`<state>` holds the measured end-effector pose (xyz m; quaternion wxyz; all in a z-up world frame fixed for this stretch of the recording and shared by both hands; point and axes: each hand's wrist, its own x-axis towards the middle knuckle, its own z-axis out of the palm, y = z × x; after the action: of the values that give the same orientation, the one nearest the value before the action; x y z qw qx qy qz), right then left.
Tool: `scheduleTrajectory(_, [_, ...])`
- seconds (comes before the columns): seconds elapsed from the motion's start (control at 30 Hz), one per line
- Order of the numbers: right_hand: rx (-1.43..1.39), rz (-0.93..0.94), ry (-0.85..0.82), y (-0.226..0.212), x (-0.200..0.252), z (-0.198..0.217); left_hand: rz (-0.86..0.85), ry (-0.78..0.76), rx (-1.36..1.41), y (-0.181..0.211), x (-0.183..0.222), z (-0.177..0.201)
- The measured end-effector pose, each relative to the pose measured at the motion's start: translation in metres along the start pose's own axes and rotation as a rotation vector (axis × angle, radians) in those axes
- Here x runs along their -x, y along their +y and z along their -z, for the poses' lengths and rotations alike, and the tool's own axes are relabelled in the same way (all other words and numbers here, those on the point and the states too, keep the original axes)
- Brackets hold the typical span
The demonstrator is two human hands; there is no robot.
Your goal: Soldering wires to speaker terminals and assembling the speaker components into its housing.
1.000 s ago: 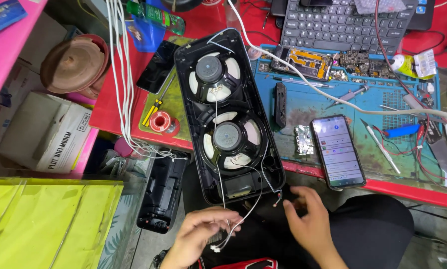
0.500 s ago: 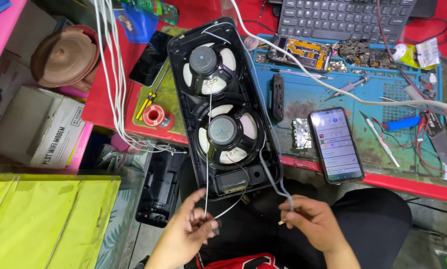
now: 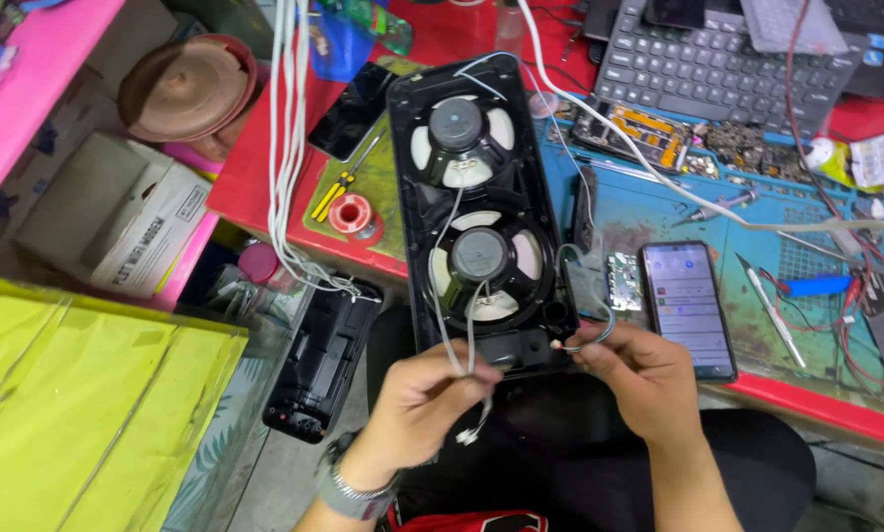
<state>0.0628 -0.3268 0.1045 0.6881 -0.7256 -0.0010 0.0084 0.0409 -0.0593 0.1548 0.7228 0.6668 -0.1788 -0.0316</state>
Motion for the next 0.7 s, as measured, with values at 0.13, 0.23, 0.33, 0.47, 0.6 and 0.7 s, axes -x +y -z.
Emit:
scheduleTrajectory(0.13, [-0.013, -0.08, 0.074, 0.002, -0.01, -0.003, 0.085, 0.036, -0.027, 0.003, -0.014, -0.015])
scheduleTrajectory(0.23, [-0.176, -0.043, 0.053, 0.019, -0.014, -0.002, 0.191, 0.103, 0.033, -0.014, -0.018, -0.021])
scheduleTrajectory(0.33, [-0.187, 0.036, 0.013, 0.009, -0.016, -0.012, 0.128, 0.178, 0.048, -0.026, -0.025, -0.024])
scheduleTrajectory(0.47, [-0.071, 0.029, 0.018, 0.013, -0.015, -0.019, 0.093, 0.235, 0.077, -0.036, -0.029, -0.026])
scheduleTrajectory(0.6, [-0.067, 0.268, -0.005, 0.022, -0.014, -0.024, 0.051, 0.261, -0.104, -0.041, -0.031, -0.024])
scheduleTrajectory(0.7, [0.132, 0.519, -0.018, 0.015, -0.019, -0.031, -0.041, 0.261, -0.229, -0.041, -0.03, -0.024])
